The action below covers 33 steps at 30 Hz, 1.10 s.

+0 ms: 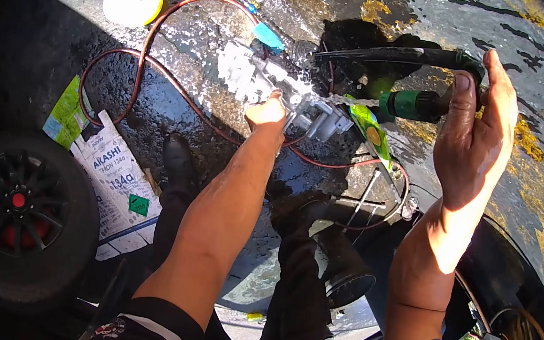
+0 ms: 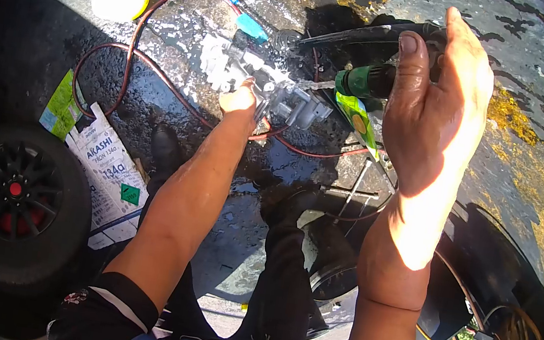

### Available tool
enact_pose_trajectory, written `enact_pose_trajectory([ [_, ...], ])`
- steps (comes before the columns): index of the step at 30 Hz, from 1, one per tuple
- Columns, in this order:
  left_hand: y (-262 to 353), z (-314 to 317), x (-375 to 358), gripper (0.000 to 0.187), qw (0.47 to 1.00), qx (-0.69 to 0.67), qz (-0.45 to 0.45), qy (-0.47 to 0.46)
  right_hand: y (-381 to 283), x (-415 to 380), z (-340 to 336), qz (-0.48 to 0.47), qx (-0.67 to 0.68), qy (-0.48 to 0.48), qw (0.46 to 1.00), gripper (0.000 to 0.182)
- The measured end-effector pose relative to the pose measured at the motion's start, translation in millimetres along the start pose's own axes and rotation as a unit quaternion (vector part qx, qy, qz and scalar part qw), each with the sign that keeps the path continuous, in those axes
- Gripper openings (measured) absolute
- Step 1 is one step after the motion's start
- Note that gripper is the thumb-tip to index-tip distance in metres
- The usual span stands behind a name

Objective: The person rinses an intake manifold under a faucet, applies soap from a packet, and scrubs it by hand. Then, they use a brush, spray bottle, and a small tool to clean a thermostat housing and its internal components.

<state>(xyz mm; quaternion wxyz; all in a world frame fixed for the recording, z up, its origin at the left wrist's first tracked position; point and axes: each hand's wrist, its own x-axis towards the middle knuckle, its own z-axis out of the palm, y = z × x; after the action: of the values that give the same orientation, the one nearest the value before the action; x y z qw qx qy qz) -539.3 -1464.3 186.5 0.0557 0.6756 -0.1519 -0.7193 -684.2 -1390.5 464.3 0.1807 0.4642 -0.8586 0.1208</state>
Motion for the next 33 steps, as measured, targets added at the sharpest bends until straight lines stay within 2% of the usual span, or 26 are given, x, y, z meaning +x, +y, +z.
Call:
enact_pose_trajectory([
  [1, 1, 7, -1, 0.043, 1.0, -0.001, 0.012, -0.004, -9, 6, 1, 0.019, -0.027, -0.011, 0.999, 0.035],
  [2, 2, 13, -2, 0.042, 1.0, -0.001, 0.024, -0.007, -13, 10, 1, 0.032, 0.013, -0.013, 0.999, 0.032],
  [3, 0, 18, -2, 0.042, 0.999, -0.001, 0.033, -0.011, -25, 14, -4, 0.081, 0.044, -0.058, 0.994, 0.027],
  [6, -7, 28, -5, 0.042, 0.998, -0.007, 0.054, -0.011, -6, 1, 16, 0.083, 0.196, 0.036, 0.976, 0.023],
  [7, -10, 30, -5, 0.042, 0.998, -0.01, 0.061, -0.01, 0, 0, 22, 0.104, 0.294, 0.073, 0.947, 0.021],
  [10, -18, 39, -4, 0.041, 0.997, -0.013, 0.08, -0.005, 23, 1, 5, 0.053, 0.49, -0.013, 0.87, 0.022],
  [13, -24, 47, -4, 0.041, 0.995, -0.016, 0.096, -0.003, 32, -3, 0, 0.056, 0.431, -0.019, 0.9, 0.031],
  [15, -26, 50, -4, 0.041, 0.994, -0.017, 0.104, -0.002, 26, -6, 8, -0.006, 0.363, 0.059, 0.93, 0.033],
  [17, -26, 53, -4, 0.04, 0.994, -0.015, 0.113, -0.002, 24, -20, 6, 0.087, 0.439, 0.095, 0.889, 0.034],
  [19, -25, 56, -3, 0.04, 0.992, -0.009, 0.123, -0.001, 14, -16, 7, 0.148, 0.383, 0.11, 0.905, 0.033],
  [22, -25, 61, 0, 0.04, 0.991, -0.003, 0.133, -0.002, 24, -10, 11, 0.141, 0.39, 0.093, 0.905, 0.039],
  [25, -32, 68, -1, 0.04, 0.991, -0.007, 0.132, -0.005, 34, -1, 0, 0.029, 0.495, -0.004, 0.868, 0.049],
  [26, -36, 69, -1, 0.039, 0.992, -0.01, 0.127, -0.007, 41, -2, 0, 0.007, 0.485, -0.023, 0.874, 0.057],
  [27, -40, 68, -2, 0.039, 0.992, -0.015, 0.124, -0.01, 39, -2, -1, 0.054, 0.504, -0.018, 0.862, 0.056],
  [29, -47, 65, -1, 0.039, 0.993, -0.017, 0.112, -0.017, 38, -4, 1, 0.089, 0.591, 0.031, 0.801, 0.055],
  [30, -50, 64, 0, 0.039, 0.994, -0.017, 0.105, -0.021, 30, -13, 4, 0.154, 0.557, 0.126, 0.806, 0.049],
  [31, -52, 63, -1, 0.039, 0.995, -0.021, 0.098, -0.026, 18, -33, 8, 0.22, 0.571, 0.219, 0.76, 0.041],
  [32, -54, 62, -1, 0.039, 0.995, -0.022, 0.09, -0.031, 27, -65, 14, 0.266, 0.681, 0.224, 0.644, 0.033],
  [33, -55, 58, 0, 0.039, 0.995, -0.023, 0.086, -0.034, 15, -95, 25, 0.37, 0.698, 0.201, 0.58, 0.029],
])
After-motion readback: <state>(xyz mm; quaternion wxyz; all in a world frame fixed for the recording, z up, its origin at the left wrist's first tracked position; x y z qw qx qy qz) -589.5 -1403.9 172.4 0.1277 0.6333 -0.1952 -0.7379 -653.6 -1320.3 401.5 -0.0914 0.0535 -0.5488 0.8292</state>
